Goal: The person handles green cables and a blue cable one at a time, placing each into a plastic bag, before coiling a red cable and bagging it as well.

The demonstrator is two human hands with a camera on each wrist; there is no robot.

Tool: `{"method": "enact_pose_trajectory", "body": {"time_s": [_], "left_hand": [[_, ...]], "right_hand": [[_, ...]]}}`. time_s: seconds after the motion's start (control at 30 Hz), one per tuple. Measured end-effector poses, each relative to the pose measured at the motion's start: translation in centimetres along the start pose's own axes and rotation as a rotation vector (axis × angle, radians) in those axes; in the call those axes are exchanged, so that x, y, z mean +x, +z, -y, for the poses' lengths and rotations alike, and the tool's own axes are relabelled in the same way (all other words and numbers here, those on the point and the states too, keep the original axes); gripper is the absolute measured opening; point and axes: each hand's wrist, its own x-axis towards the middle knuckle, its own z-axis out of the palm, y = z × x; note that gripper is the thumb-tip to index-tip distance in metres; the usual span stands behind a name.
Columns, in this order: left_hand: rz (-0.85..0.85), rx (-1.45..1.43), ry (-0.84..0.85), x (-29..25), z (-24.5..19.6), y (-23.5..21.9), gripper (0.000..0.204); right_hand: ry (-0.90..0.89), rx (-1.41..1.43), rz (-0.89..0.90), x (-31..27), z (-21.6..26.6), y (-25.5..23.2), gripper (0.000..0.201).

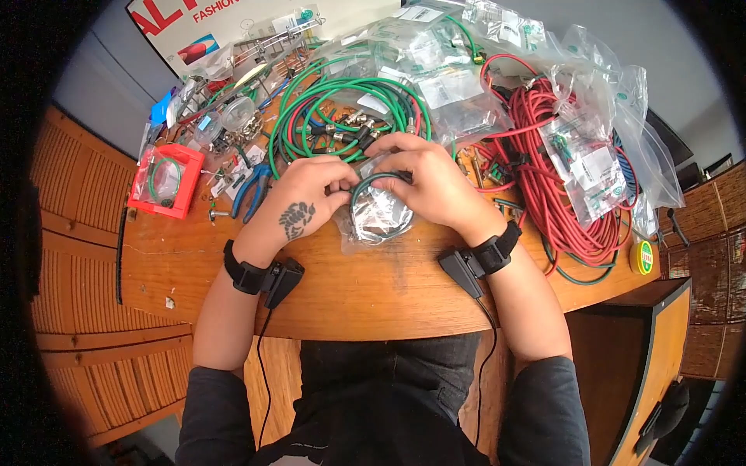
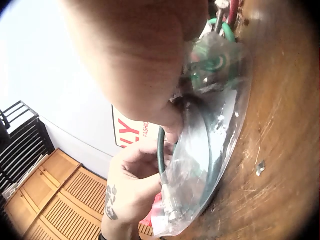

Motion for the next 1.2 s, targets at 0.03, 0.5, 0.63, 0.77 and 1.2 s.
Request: {"method": "enact_pose_trajectory", "body": {"time_s": [0.03,0.5,0.63,0.77,1.2], "left_hand": [[0.000,0.000,0.000,0.0,0.1,0.1,0.021],[-0.126,-0.087,-0.039,0.3,-0.6,-0.1,0.010],[-0.157,-0.124,-0.046,0.4,-1.2,-0.7,0.009],[-0.131,-0.084,0.042,0.2,-0.6,0.1,0.010],[-0.078,0.012,-0.052,-0.1,-0.4,1.4,0.015]], "right_hand": [[0.001,0.004,-0.002,0.0,0.0,0.0,0.017],[0.022,-0.018,0.007,-0.1,0.3,-1.2,0.019],[0.027,-0.088,0.058,-0.3,0.3,-1.1,0.022],[-0.058,-0.019,0.003,-0.2,0.2,-0.7,0.023],[-0.048,-0.073,-0.040,-0.1,-0.2,-0.4,0.018]]}}
